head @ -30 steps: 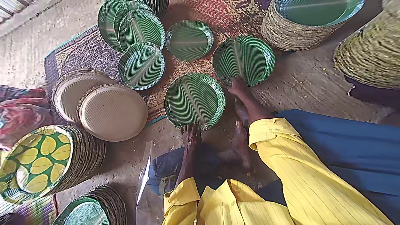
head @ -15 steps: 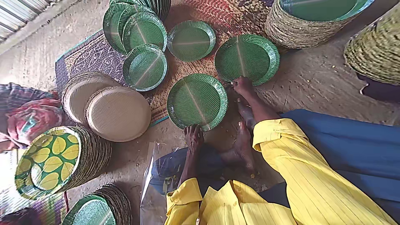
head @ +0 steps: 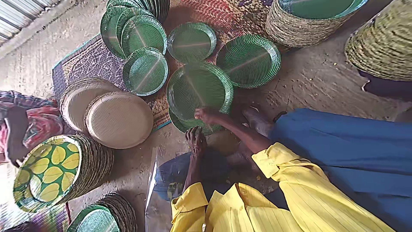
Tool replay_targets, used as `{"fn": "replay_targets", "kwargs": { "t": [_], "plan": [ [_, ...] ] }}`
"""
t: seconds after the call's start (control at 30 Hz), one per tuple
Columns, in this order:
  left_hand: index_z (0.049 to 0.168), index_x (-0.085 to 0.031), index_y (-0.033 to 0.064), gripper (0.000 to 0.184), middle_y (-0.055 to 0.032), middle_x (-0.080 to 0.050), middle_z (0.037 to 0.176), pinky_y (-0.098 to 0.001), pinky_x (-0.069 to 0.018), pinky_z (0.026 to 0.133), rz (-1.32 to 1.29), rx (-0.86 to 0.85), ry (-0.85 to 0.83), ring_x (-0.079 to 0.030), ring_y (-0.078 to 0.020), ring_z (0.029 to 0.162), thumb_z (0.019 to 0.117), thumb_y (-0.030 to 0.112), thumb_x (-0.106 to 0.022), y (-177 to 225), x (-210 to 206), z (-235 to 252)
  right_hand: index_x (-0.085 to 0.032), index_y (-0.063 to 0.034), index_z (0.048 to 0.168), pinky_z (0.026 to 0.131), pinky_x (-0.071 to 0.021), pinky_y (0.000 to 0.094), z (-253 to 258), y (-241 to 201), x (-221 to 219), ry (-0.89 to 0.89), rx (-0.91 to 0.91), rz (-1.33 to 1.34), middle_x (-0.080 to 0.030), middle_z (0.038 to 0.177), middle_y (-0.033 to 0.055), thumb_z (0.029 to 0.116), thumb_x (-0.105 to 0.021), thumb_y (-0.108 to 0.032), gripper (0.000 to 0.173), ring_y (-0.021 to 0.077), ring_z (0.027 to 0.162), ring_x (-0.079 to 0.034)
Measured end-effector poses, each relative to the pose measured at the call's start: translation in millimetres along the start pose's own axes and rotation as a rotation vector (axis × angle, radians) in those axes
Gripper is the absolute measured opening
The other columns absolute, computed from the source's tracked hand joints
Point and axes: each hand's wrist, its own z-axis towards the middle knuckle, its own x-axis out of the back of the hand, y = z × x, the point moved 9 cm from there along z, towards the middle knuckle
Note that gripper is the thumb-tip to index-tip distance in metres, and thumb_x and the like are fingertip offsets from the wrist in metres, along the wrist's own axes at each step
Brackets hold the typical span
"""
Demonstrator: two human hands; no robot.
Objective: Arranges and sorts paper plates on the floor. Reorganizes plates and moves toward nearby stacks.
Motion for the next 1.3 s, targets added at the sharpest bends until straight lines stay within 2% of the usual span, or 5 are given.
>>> {"fn": "replay_targets", "kwargs": {
  "t": [0.13, 0.3, 0.43, 0.57, 1.3],
  "plan": [
    [0.110, -0.076, 0.0030, 0.031, -0.0223, -0.071, 0.118, -0.0572, -0.0448, 0.105, 0.046, 0.070, -0.072, -0.066, -0.0411, 0.114, 0.0968, 0.019, -0.053, -11.6, 1.9, -5.4, -0.065, 0.0066, 0.125, 0.104, -0.0440, 0.0583, -25.1, -1.1, -67.9, -0.497, -0.195, 0.103, -0.066, 0.124, 0.0280, 0.1048, -0.057, -0.018, 0.033, 0.0428, 0.119, -0.062],
    [0.113, -0.077, 0.0039, 0.031, -0.0172, -0.074, 0.113, -0.0607, -0.0447, 0.105, 0.033, 0.120, -0.378, -0.068, -0.0391, 0.110, 0.0980, 0.018, -0.054, -15.6, -28.5, -7.7, -0.073, 0.0044, 0.109, 0.090, -0.0533, 0.0523, -21.3, 64.7, 24.4, -0.080, -0.271, 0.211, -0.071, 0.103, 0.0218, 0.1037, -0.062, -0.019, 0.026, 0.0326, 0.094, -0.069],
    [0.108, -0.079, 0.0047, 0.029, -0.0154, -0.076, 0.106, -0.0596, -0.0459, 0.104, 0.035, 0.105, -0.329, -0.070, -0.0369, 0.104, 0.0969, 0.019, -0.055, -13.2, -25.0, -6.3, -0.069, 0.0034, 0.121, 0.097, -0.0488, 0.0632, -54.6, 145.0, 120.3, 0.451, -0.570, -0.074, -0.065, 0.123, 0.0299, 0.1010, -0.064, -0.020, 0.031, 0.0465, 0.114, -0.064],
    [0.104, -0.080, 0.0060, 0.030, -0.0131, -0.076, 0.099, -0.0558, -0.0486, 0.101, 0.021, 0.061, -0.234, -0.072, -0.0323, 0.097, 0.0969, 0.020, -0.054, -12.0, -20.4, -7.1, -0.056, -0.0008, 0.143, 0.105, -0.0393, 0.0710, -92.2, 204.5, 113.6, 0.338, -0.883, -0.253, -0.051, 0.144, 0.0330, 0.0991, -0.067, -0.033, 0.056, 0.0517, 0.134, -0.048],
    [0.100, -0.080, 0.0039, 0.028, -0.0124, -0.076, 0.094, -0.0519, -0.0519, 0.097, -0.037, 0.029, -0.198, -0.073, -0.0298, 0.091, 0.0935, 0.016, -0.055, -5.7, -19.3, -8.4, -0.075, -0.0047, 0.116, 0.093, -0.0487, 0.0660, -96.6, 221.7, 124.1, 0.305, -0.895, -0.191, -0.067, 0.123, 0.0253, 0.1045, -0.056, -0.021, 0.027, 0.0449, 0.115, -0.064]
  ]
}}
